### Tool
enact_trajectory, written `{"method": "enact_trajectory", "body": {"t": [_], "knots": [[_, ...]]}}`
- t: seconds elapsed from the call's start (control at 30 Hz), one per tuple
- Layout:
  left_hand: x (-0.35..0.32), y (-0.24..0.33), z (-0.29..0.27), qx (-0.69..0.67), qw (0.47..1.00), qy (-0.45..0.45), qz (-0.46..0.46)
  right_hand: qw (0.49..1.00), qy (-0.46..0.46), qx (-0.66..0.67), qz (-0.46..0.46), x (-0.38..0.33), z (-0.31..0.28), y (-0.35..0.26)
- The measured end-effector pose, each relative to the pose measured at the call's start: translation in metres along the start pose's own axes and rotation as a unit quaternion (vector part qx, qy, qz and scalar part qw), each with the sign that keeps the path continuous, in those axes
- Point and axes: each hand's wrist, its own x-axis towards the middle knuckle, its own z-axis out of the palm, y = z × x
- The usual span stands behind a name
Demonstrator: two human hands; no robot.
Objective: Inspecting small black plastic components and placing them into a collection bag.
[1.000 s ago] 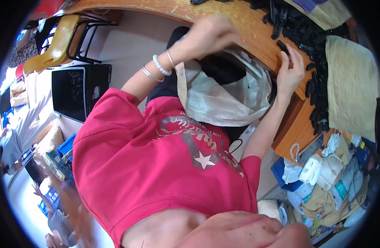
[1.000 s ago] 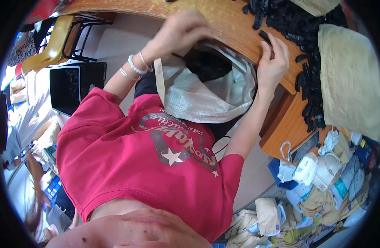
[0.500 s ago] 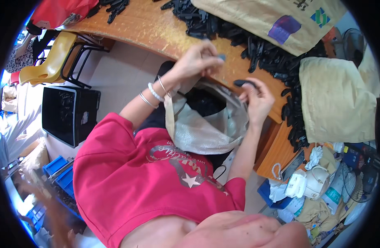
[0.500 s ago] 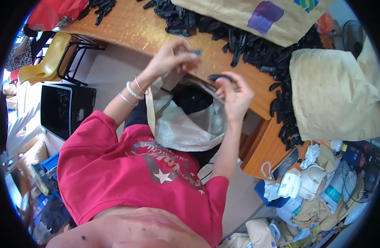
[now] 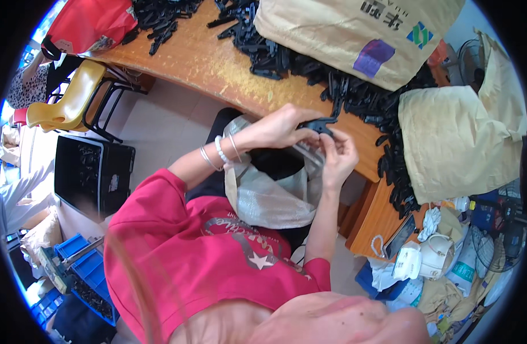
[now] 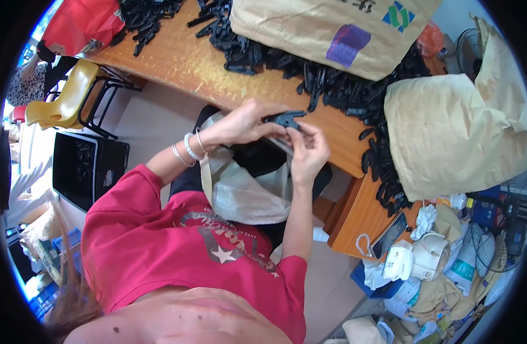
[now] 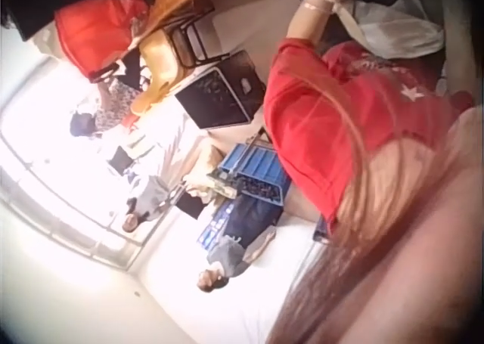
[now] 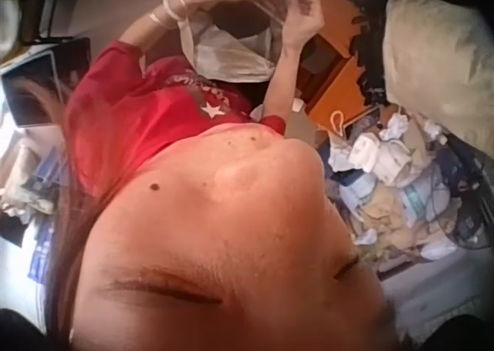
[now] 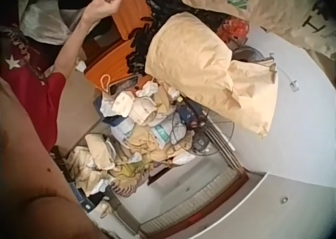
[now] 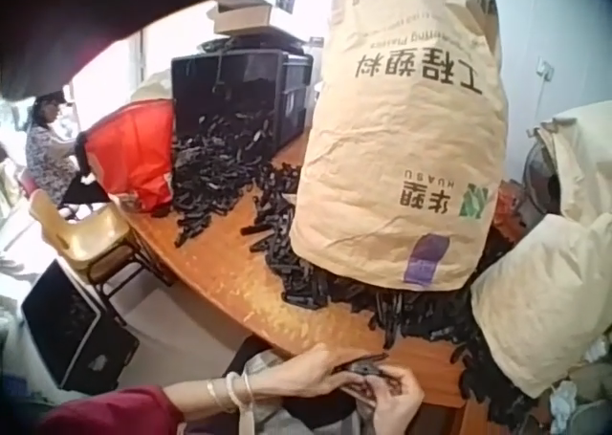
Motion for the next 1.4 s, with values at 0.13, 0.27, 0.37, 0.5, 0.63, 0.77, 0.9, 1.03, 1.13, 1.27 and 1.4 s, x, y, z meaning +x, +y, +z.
{"method": "enact_trajectory", "body": {"t": [0.13,0.27,0.37,0.5,0.63,0.77,0.9,1.03,1.13,1.27,1.4], "knots": [[-0.003,0.002,-0.005,0.034,0.999,-0.017,0.017,0.988,-0.077,0.137,0.008,0.005,-0.004,-0.008],[-0.006,-0.003,-0.001,0.028,0.999,-0.032,0.008,0.995,-0.058,0.077,-0.001,0.002,-0.009,0.007],[-0.004,-0.009,-0.001,0.037,0.995,0.000,0.089,0.996,-0.031,0.081,0.032,0.007,-0.005,0.010],[-0.001,-0.022,-0.008,-0.093,0.981,0.094,-0.144,0.991,-0.113,-0.065,-0.003,0.027,-0.009,0.013],[0.013,-0.050,-0.029,-0.334,0.911,0.188,-0.151,0.930,0.090,-0.309,-0.176,0.063,-0.033,0.036],[0.007,-0.065,-0.060,-0.177,0.962,0.162,-0.130,0.878,0.110,-0.415,-0.212,0.081,-0.056,0.038],[0.008,-0.054,-0.059,0.393,0.893,0.211,-0.063,0.755,0.222,-0.580,-0.210,0.080,-0.087,0.043],[0.012,-0.050,-0.047,0.349,0.924,0.151,-0.041,0.721,0.204,-0.649,-0.132,0.072,-0.105,0.053],[0.009,-0.068,-0.042,0.283,0.907,0.207,0.231,0.782,0.140,-0.577,-0.191,0.065,-0.088,0.061],[0.017,-0.033,-0.024,0.323,0.943,0.079,-0.011,0.851,0.124,-0.465,-0.208,0.048,-0.065,0.054],[0.020,-0.055,-0.009,-0.019,0.994,0.105,-0.009,0.808,0.102,-0.564,-0.140,0.046,-0.066,0.039]]}}
